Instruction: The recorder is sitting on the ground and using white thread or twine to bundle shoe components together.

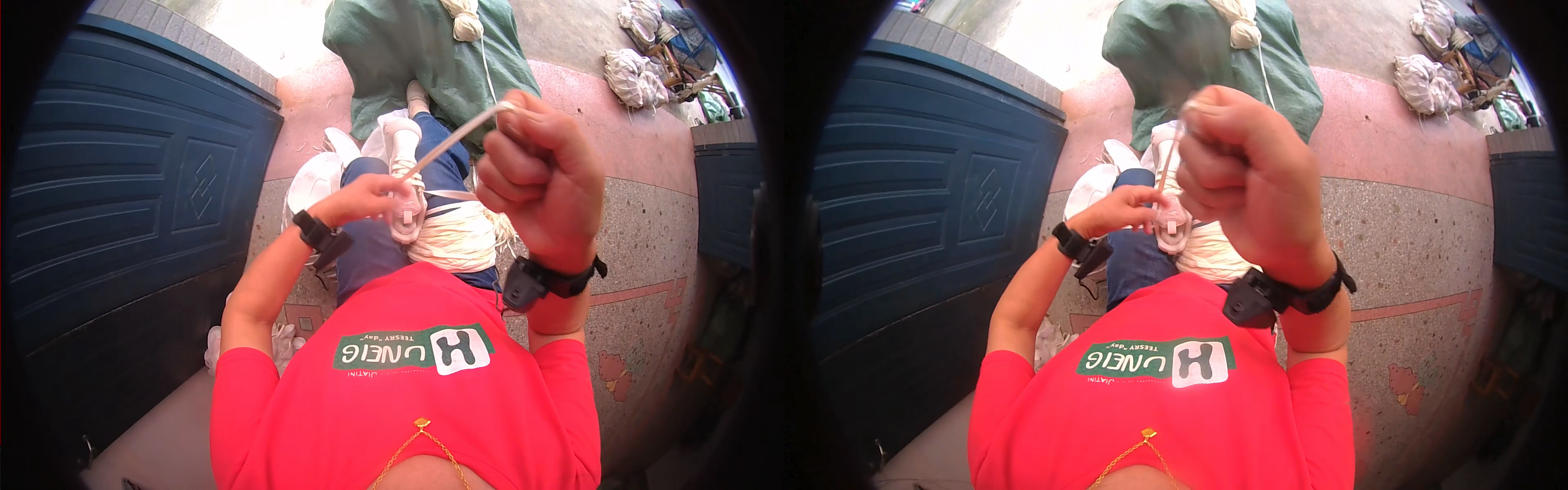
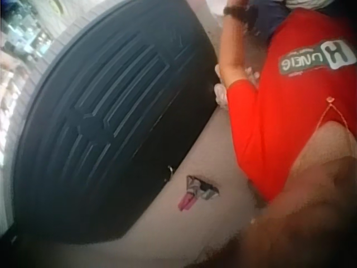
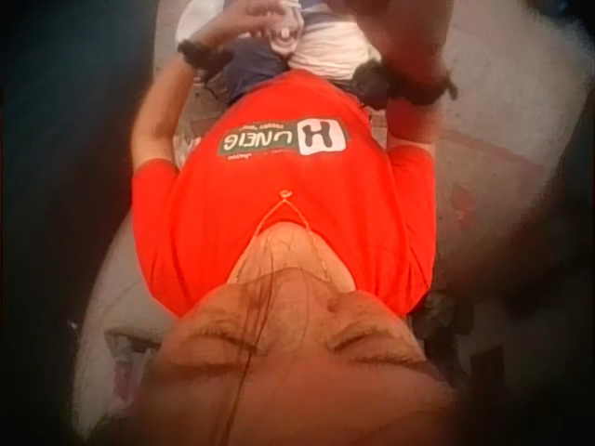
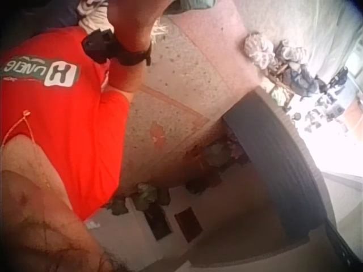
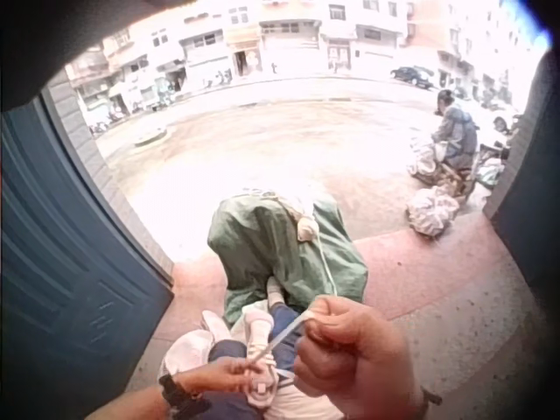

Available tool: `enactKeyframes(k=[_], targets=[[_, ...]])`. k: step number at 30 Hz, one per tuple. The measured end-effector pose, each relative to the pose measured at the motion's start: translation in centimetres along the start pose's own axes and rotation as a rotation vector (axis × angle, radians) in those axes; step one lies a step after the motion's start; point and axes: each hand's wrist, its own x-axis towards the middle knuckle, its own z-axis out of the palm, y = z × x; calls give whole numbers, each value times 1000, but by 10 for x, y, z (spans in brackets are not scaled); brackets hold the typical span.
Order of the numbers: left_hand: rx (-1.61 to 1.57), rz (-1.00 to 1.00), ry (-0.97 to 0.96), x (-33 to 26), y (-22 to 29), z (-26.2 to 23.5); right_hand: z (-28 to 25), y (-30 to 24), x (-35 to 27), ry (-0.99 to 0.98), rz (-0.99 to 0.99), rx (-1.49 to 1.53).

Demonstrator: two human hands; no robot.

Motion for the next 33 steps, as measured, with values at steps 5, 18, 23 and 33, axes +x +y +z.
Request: enactKeyframes(k=[5,18,23,33], targets=[[-7,145,-51,-17,55,23,-20,8,32,75,-242,-552],[-282,-2,835,-51,-62,-110,-229,167,9,196,-109,-1260],[-275,-147,517,-15,-61,-13,-224,198,8,179,107,-1550],[-67,-203,525,-1,-81,9,-228,227,22,243,6,-1891]])
